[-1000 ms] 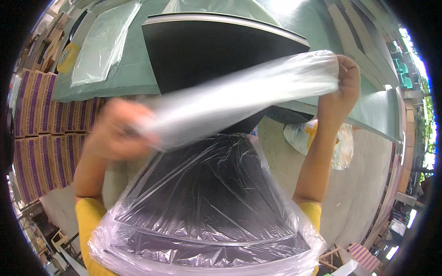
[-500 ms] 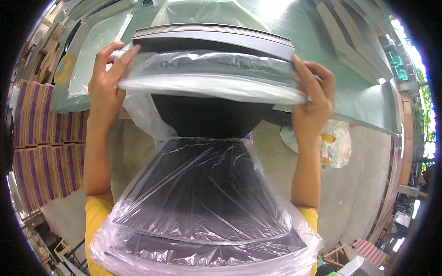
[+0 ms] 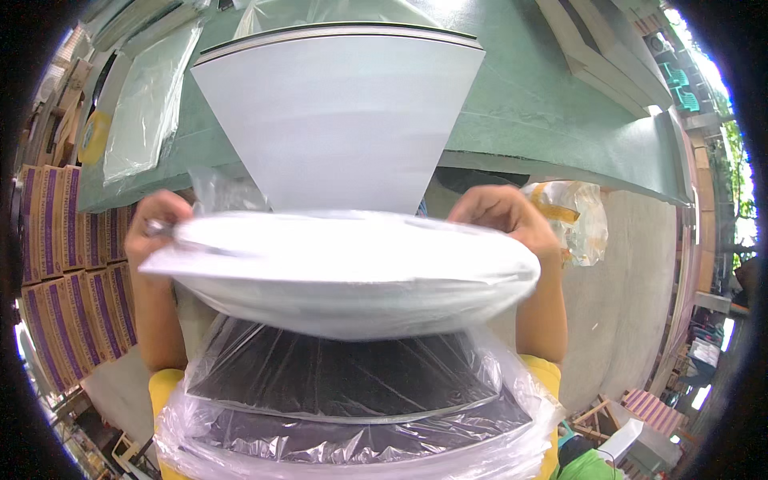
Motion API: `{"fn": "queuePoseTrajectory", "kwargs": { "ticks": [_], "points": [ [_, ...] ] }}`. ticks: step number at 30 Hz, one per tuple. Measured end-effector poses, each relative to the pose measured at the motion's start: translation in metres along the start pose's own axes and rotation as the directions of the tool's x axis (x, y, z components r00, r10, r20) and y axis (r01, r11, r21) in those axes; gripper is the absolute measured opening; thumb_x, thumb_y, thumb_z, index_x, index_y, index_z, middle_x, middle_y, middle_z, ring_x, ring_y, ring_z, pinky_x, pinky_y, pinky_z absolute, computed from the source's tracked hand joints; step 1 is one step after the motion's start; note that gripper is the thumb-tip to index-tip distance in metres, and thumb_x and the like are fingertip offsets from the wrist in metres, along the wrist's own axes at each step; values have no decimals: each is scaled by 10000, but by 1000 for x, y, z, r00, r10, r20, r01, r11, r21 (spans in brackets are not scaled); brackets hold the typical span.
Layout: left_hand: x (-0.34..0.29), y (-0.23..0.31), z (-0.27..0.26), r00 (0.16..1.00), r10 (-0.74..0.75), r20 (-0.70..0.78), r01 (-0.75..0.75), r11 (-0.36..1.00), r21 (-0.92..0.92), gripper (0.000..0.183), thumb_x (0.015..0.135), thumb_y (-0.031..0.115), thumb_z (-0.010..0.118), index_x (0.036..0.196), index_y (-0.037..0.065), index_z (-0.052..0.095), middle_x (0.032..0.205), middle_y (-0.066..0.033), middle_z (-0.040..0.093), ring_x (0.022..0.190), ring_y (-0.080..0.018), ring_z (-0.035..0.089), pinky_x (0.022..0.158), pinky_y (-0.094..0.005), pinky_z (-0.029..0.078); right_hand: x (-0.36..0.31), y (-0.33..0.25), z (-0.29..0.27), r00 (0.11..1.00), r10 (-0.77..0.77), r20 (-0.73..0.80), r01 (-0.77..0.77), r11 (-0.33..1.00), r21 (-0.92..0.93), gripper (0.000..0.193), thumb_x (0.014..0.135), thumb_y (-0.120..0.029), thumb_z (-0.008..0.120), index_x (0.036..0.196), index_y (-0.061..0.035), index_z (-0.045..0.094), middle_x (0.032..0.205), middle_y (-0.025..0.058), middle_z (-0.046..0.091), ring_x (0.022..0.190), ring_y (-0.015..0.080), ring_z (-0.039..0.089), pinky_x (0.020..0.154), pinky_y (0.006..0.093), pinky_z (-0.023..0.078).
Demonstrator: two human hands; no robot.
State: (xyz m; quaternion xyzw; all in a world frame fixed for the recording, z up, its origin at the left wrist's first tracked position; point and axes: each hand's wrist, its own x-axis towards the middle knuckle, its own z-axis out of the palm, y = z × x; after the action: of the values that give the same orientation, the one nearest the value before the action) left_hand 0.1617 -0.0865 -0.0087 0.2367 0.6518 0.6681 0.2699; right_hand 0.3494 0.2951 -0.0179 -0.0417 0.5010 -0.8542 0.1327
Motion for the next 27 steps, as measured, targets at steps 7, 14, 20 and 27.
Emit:
{"fn": "queuePoseTrajectory", "kwargs": {
  "ticks": [7, 14, 20, 27],
  "points": [
    [-41, 22, 5, 772, 136, 621, -113, 991, -77, 328, 581, 78, 693, 865, -65, 612, 712, -124, 601, 603, -196, 544, 536, -273, 425, -25, -41, 34, 840, 226, 493, -40, 933, -358, 410, 737, -152, 646, 1074, 38, 513, 829, 108, 615, 472, 80, 502, 392, 196, 384],
    [-43, -7, 8, 821, 83, 565, 170, 909, -380, 347, 594, 128, 731, 843, -57, 574, 743, -161, 597, 654, -242, 550, 579, -314, 431, -44, -26, 44, 965, 257, 58, -212, 888, -409, 317, 679, -20, 556, 988, -1, 490, 867, 47, 532, 607, 72, 474, 519, 202, 388],
    [-6, 13, 6, 908, 352, 228, -240, 882, -405, 249, 724, 249, 657, 765, 49, 514, 679, -61, 529, 665, -174, 444, 613, -275, 365, -4, -45, 27, 977, -184, -112, 176, 982, -73, 324, 695, -64, 581, 989, 8, 466, 960, 86, 531, 810, 122, 535, 719, 258, 443],
    [64, 44, 17, 947, 304, 104, -312, 947, 79, 62, 727, 74, 525, 763, 57, 478, 721, -7, 448, 703, -84, 432, 652, -208, 357, 23, -77, 84, 962, -258, 91, 265, 794, -547, 252, 691, -33, 520, 934, 22, 484, 748, 97, 528, 598, 156, 527, 542, 270, 430]
  ]
}}
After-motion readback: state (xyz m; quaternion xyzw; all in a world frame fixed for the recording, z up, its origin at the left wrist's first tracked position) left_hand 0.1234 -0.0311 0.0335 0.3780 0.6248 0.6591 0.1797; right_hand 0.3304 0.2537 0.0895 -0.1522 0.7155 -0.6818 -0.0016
